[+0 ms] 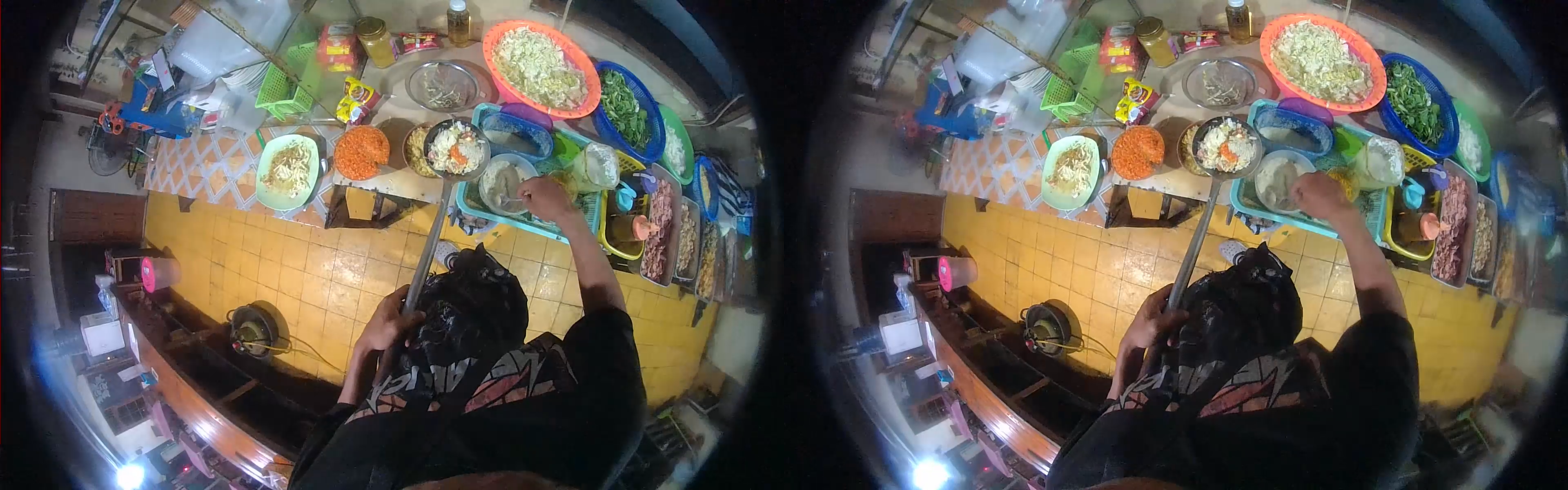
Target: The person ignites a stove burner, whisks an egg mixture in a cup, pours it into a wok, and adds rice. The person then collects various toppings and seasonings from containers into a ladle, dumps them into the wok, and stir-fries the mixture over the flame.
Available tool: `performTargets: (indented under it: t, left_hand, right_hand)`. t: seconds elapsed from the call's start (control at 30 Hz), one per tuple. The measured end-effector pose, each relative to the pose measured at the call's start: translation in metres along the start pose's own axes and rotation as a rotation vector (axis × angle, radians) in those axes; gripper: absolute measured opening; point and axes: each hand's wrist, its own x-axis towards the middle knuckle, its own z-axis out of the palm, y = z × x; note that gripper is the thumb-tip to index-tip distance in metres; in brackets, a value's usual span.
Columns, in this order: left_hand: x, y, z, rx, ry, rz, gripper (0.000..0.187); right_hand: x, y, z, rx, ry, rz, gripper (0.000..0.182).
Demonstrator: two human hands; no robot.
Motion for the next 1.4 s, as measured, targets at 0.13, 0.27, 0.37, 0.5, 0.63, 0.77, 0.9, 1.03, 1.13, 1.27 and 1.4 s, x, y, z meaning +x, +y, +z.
performTargets:
  t: [0.13, 0.27, 0.37, 0.5, 0.63, 0.77, 0.9, 1.03, 1.13, 1.27, 1.4]
  left_hand:
    - [-0.002, 0.002, 0.001, -0.002, 0.027, 0.021, 0.044]
    - [0.000, 0.000, -0.001, 0.003, 0.002, 0.014, 0.045]
    - [-0.002, 0.003, -0.001, 0.053, 0.026, 0.037, 0.045]
    - [-0.002, 0.001, -0.002, 0.005, 0.014, 0.034, 0.045]
    - [-0.003, 0.002, -0.002, 0.043, -0.001, 0.023, 0.045]
    - [-0.001, 0.006, -0.002, 0.009, -0.065, 0.020, 0.043]
    - [0.004, 0.001, -0.001, 0.009, -0.089, 0.044, 0.042]
    - [0.008, 0.004, -0.002, -0.010, -0.079, 0.024, 0.042]
    - [0.010, 0.009, 0.003, -0.023, -0.067, 0.024, 0.032]
    - [0.018, 0.004, -0.005, -0.065, -0.112, 0.080, 0.029]
    - [0.018, 0.005, -0.007, 0.007, -0.049, 0.105, 0.024]
  right_hand:
    - [-0.001, 0.004, -0.001, -0.060, 0.000, -0.040, 0.013]
    - [-0.010, -0.011, -0.016, -0.114, -0.013, 0.024, 0.013]
    - [-0.007, 0.001, -0.011, -0.030, -0.023, -0.023, 0.013]
    - [-0.012, 0.006, -0.016, 0.016, 0.009, -0.019, 0.013]
    - [-0.026, -0.011, -0.050, -0.007, 0.166, -0.064, 0.015]
    - [-0.033, -0.043, -0.059, -0.377, 0.235, 0.194, 0.016]
    - [-0.018, -0.032, -0.009, -0.327, 0.162, 0.260, 0.017]
    - [-0.015, -0.015, 0.041, -0.258, 0.261, 0.170, 0.017]
    - [-0.015, -0.014, 0.048, -0.284, 0.275, 0.166, 0.016]
    - [0.000, -0.006, 0.065, -0.303, 0.297, 0.037, 0.015]
    - [-0.008, -0.015, 0.048, -0.239, 0.248, 0.067, 0.014]
